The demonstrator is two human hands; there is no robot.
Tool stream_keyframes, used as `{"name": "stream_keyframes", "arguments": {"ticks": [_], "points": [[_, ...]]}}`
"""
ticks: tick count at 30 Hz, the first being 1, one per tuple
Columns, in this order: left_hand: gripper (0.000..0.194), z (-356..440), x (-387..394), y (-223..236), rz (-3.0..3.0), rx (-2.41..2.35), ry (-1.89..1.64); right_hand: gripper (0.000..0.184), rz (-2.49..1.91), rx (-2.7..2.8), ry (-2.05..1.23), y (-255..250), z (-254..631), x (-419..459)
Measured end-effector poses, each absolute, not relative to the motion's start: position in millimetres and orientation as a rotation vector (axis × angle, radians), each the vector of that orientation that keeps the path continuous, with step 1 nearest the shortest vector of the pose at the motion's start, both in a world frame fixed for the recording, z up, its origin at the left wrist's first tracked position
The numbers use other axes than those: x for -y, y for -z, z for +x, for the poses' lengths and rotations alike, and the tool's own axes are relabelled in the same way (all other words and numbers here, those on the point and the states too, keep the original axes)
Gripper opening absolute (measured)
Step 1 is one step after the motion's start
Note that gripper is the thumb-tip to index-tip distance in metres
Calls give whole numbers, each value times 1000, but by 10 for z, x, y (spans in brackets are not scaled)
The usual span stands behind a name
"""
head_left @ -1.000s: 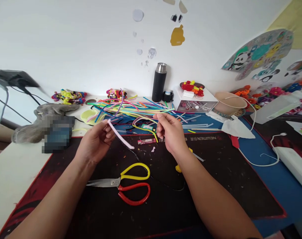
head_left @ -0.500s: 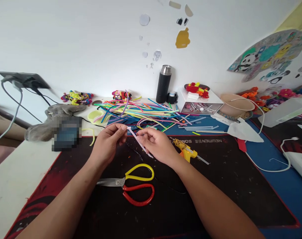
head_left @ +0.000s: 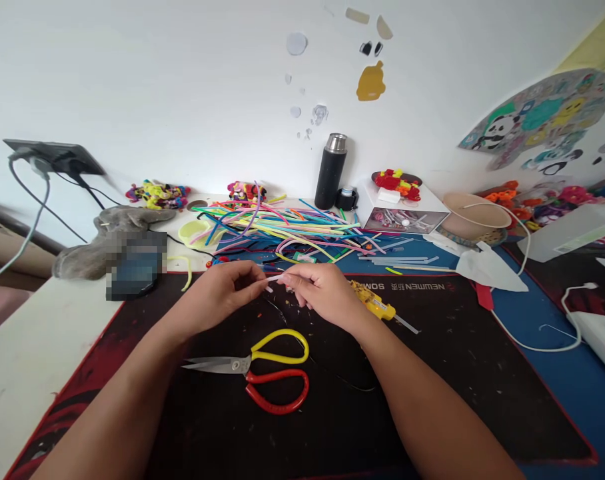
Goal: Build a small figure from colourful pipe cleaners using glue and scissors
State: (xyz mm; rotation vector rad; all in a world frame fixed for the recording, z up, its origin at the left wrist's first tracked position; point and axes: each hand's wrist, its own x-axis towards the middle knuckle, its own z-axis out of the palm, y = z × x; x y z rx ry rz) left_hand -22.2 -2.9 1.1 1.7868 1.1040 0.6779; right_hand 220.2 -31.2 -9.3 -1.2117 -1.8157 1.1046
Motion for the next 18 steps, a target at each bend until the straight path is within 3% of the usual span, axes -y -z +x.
{"name": "stream_keyframes", "arguments": {"ticks": [7, 12, 18], "points": [[21, -189, 55, -65, 1954, -1226, -986, 31, -1232, 1765, -1132, 103, 2135, 340], [27, -155, 82, -49, 1725, -1201, -1077, 28, -1236, 1712, -1167, 113, 2142, 335], [19, -130, 123, -53, 1875, -1241, -1096, 28, -1241, 1812, -1076, 134, 2107, 346]]}}
